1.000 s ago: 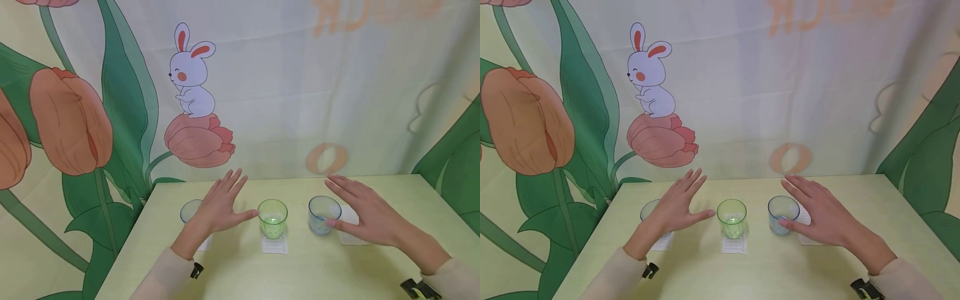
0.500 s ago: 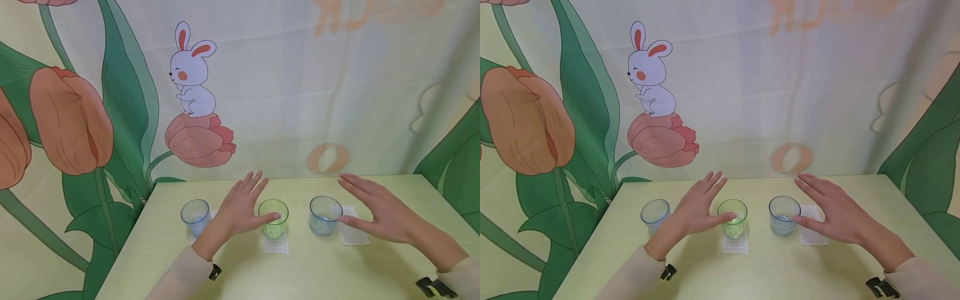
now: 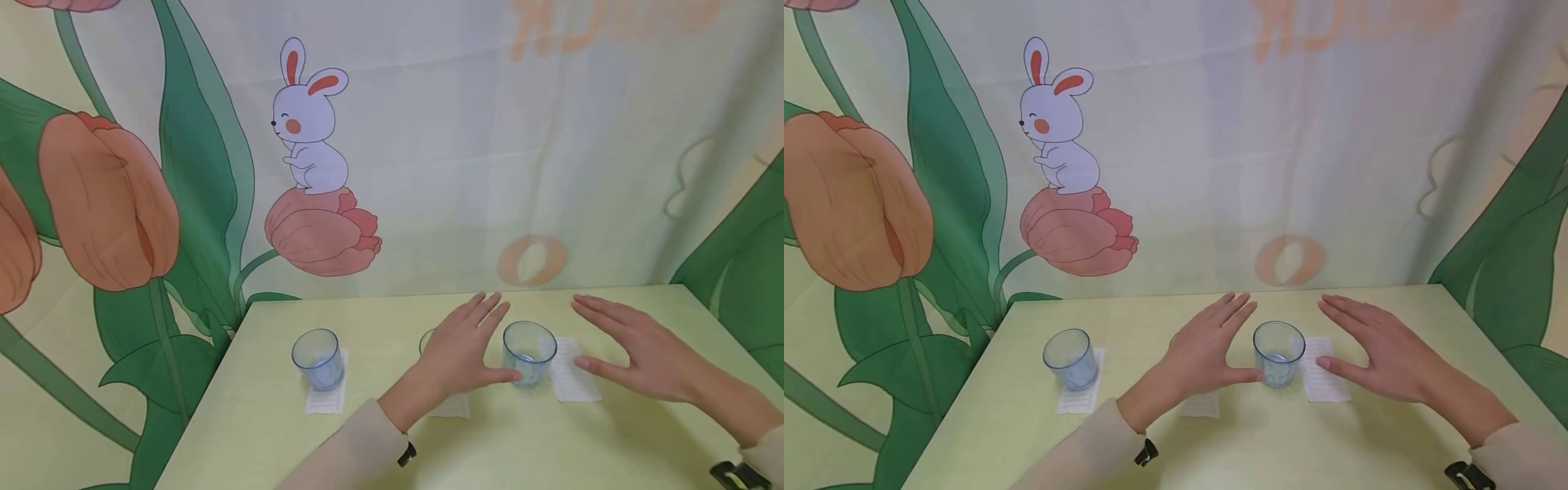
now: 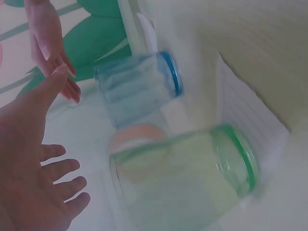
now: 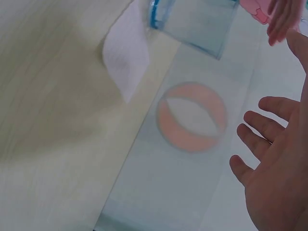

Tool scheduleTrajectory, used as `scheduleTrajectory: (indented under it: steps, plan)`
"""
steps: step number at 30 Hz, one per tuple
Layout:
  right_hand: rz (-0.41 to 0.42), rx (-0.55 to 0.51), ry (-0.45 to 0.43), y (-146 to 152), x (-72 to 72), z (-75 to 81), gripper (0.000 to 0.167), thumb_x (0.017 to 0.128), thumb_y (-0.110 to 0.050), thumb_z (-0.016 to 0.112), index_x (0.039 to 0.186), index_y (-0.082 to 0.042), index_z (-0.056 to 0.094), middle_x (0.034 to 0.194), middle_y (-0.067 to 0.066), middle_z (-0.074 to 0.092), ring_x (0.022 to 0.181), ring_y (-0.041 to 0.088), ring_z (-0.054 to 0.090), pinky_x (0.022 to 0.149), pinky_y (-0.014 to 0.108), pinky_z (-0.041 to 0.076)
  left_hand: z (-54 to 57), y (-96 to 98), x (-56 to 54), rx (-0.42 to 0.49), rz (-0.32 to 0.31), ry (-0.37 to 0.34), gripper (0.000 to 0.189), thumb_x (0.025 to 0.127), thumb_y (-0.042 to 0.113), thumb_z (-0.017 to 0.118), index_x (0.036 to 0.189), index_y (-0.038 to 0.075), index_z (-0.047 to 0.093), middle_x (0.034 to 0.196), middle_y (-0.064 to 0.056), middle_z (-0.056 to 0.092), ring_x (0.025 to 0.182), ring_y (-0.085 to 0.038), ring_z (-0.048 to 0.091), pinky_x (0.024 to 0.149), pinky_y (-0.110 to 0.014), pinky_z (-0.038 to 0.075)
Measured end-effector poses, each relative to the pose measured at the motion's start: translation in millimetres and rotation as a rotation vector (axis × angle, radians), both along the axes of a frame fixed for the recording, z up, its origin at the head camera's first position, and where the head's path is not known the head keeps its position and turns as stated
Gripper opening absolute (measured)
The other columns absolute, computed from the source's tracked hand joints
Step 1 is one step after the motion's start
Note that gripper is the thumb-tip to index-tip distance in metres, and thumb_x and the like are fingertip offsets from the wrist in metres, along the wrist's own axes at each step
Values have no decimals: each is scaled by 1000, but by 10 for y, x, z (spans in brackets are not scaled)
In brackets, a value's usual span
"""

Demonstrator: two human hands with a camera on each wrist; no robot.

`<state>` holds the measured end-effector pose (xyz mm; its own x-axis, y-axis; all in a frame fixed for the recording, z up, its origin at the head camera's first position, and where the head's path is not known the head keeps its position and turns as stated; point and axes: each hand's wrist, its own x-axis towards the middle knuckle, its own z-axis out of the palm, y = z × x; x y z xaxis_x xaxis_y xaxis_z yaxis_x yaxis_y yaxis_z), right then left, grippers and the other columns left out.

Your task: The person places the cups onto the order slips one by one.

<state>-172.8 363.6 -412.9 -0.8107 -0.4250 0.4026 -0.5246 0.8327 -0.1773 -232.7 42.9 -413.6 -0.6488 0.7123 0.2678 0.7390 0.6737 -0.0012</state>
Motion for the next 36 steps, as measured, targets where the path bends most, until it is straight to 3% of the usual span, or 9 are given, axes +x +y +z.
scheduleTrajectory:
  steps: [2, 6, 12, 19, 28, 36]
  plan:
    - [-2, -1, -3, 40, 3, -22, 87, 87, -42, 87, 160, -15, 48, 162, 9, 48, 143, 39, 47, 124, 29, 23, -19, 104, 6, 6, 0, -5, 110, 85, 81, 68, 167, 17, 33, 173, -1, 29, 160, -21, 25, 127, -30, 25]
    - [11, 14, 0, 109, 19, -83, 85, 87, -41, 86, 159, -13, 50, 160, 10, 50, 141, 40, 49, 121, 16, 11, -106, 264, -1, 53, 25, -97, 109, 86, 80, 68, 168, 20, 32, 174, 2, 28, 160, -17, 23, 125, -30, 31]
    - [14, 61, -2, 207, 61, -211, 85, 88, -44, 85, 160, -14, 49, 158, 13, 51, 139, 40, 50, 123, 17, 6, -247, 426, 0, 125, 78, -217, 105, 89, 76, 69, 168, 18, 31, 173, 3, 28, 159, -16, 26, 118, -34, 42]
    - [22, 114, 3, 301, 130, -458, 82, 88, -48, 84, 155, -11, 55, 154, 14, 56, 133, 41, 55, 117, 8, 0, -347, 549, -17, 145, 126, -248, 99, 92, 71, 70, 166, 15, 35, 170, 4, 35, 154, -12, 35, 114, -28, 46]
    - [66, 149, -21, 290, 228, -720, 69, 90, -46, 83, 144, -6, 66, 150, 12, 61, 130, 38, 61, 115, 3, 3, -322, 629, -7, 162, 137, -283, 93, 94, 68, 69, 164, 13, 39, 163, 4, 44, 145, -11, 47, 110, -25, 48]
    - [88, 138, -27, 272, 369, -888, 52, 93, -39, 81, 135, -10, 74, 146, 6, 65, 128, 33, 64, 113, 1, 6, -322, 647, -31, 153, 140, -289, 91, 91, 66, 74, 160, 13, 45, 153, 3, 53, 136, -10, 55, 106, -24, 50]
